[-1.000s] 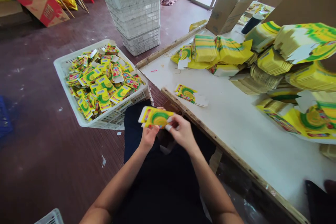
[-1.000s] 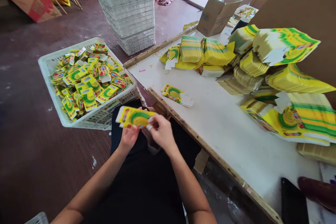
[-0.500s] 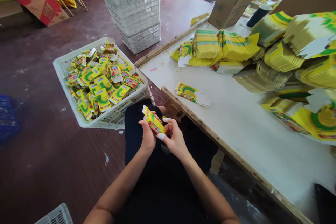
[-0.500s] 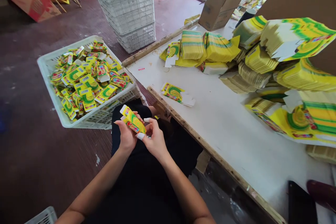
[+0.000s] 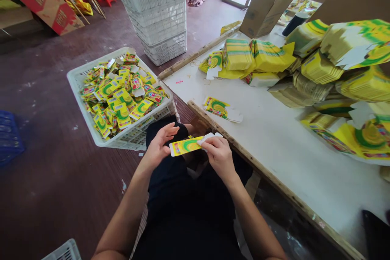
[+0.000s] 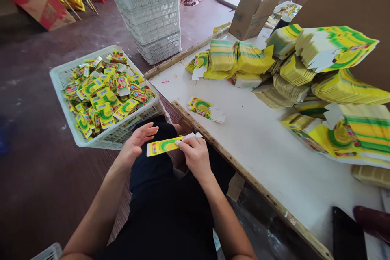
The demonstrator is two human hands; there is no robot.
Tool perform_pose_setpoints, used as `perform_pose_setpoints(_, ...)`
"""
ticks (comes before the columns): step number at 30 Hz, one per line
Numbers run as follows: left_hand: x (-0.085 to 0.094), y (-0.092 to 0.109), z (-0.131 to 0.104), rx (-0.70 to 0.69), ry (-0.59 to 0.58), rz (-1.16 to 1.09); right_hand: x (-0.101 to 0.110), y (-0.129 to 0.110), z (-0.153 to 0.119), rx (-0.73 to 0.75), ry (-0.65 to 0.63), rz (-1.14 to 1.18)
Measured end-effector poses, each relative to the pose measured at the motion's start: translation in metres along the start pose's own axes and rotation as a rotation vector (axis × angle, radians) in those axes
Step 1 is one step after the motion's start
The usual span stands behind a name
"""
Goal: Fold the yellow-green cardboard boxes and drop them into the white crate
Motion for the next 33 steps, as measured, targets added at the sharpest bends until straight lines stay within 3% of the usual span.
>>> perform_pose_setpoints(3, -0.005, 0.002, -0.004, 0.064, -0.127, 0.24, -0.003, -0.009, -0.001, 0.171, -0.042, -0.08)
perform_pose_setpoints(5, -0.012, -0.006, -0.005, 0.064, -0.195, 0.387, -0.005, -0.015, -0.003, 0.206, -0.001, -0.05)
perform_pose_setpoints(7, -0.017, -0.016, -0.007, 0.026, -0.186, 0.469, -0.006, -0.014, -0.005, 0.107, 0.115, 0.044)
perform_pose_setpoints(9, -0.019, -0.022, -0.008, 0.0, -0.111, 0.458, -0.007, -0.008, -0.007, -0.091, 0.182, 0.213)
perform_pose_setpoints(12, -0.021, -0.028, -0.011, 0.04, -0.035, 0.348, -0.017, 0.001, -0.007, -0.377, 0.002, 0.602)
perform_pose_setpoints(16, -0.028, -0.031, -0.013, 0.076, -0.135, 0.272, -0.032, -0.002, -0.008, -0.58, -0.336, 1.071)
perform_pose_setpoints(18, -0.031, -0.033, -0.015, 0.056, -0.187, 0.262, -0.035, -0.004, -0.008, -0.617, -0.381, 1.148)
perform_pose_setpoints(23, -0.034, -0.039, -0.016, -0.053, -0.226, 0.419, -0.039, 0.002, -0.012, -0.669, -0.345, 1.154)
perform_pose_setpoints(26, -0.033, -0.039, -0.014, -0.091, -0.217, 0.546, -0.039, 0.004, -0.014, -0.602, -0.29, 1.049)
perform_pose_setpoints(33, -0.025, -0.042, -0.009, -0.073, -0.135, 0.618, -0.034, -0.008, -0.017, -0.146, -0.212, 0.488)
Point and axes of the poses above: each hand's wrist, its own z-axis towards the middle knuckle, its own x-axis out of the back of the hand, y = z × x, the point moved 2 cm from there along z, towards the middle knuckle, and after that the axes turned 5 degrees about -y, right-handed, at the moved point
